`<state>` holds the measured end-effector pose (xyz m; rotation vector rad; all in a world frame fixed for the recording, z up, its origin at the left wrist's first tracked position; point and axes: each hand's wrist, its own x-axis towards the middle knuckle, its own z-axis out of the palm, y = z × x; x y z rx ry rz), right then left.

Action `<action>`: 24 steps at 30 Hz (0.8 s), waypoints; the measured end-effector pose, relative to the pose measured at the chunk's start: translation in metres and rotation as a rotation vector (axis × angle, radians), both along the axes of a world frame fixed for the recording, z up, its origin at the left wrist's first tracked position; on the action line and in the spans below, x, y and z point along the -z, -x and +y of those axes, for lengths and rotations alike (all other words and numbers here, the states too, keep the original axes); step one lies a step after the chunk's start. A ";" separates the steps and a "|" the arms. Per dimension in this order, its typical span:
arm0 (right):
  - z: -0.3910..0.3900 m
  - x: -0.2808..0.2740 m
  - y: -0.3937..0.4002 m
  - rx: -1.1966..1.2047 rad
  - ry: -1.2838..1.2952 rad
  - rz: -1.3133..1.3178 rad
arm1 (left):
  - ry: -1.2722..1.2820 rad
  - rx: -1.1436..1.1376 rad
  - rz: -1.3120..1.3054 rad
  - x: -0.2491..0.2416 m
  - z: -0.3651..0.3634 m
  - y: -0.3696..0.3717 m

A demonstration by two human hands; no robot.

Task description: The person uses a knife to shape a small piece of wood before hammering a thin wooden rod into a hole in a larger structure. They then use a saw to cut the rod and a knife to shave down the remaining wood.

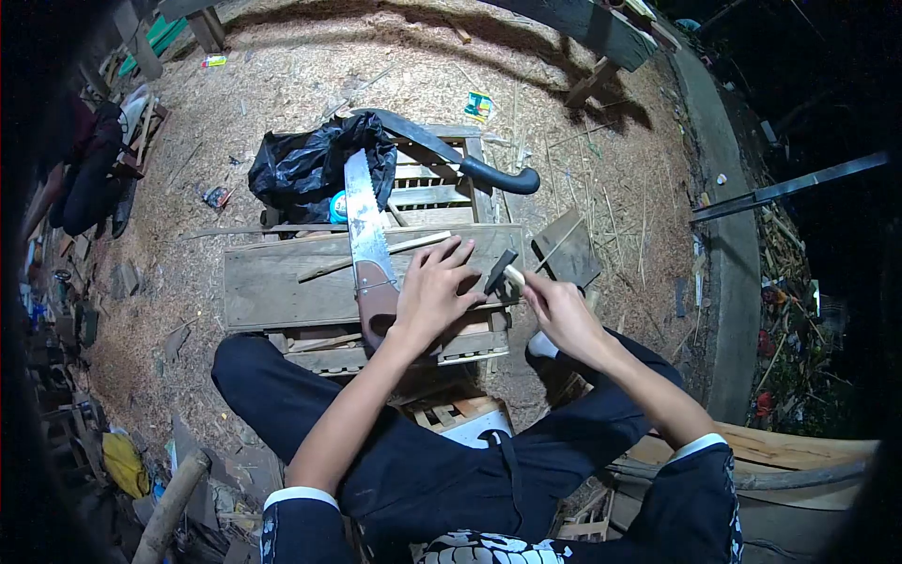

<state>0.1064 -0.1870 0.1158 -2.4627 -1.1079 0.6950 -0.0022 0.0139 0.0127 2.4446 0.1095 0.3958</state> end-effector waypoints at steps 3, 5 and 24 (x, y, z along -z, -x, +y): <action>0.011 -0.005 0.001 0.099 -0.102 -0.105 | 0.018 -0.009 0.009 -0.001 -0.001 -0.002; 0.009 -0.001 -0.004 0.059 -0.075 -0.077 | 0.001 -0.010 0.010 0.000 -0.001 -0.001; 0.015 -0.005 -0.007 0.064 -0.072 -0.030 | 0.021 -0.018 -0.004 -0.003 -0.001 0.000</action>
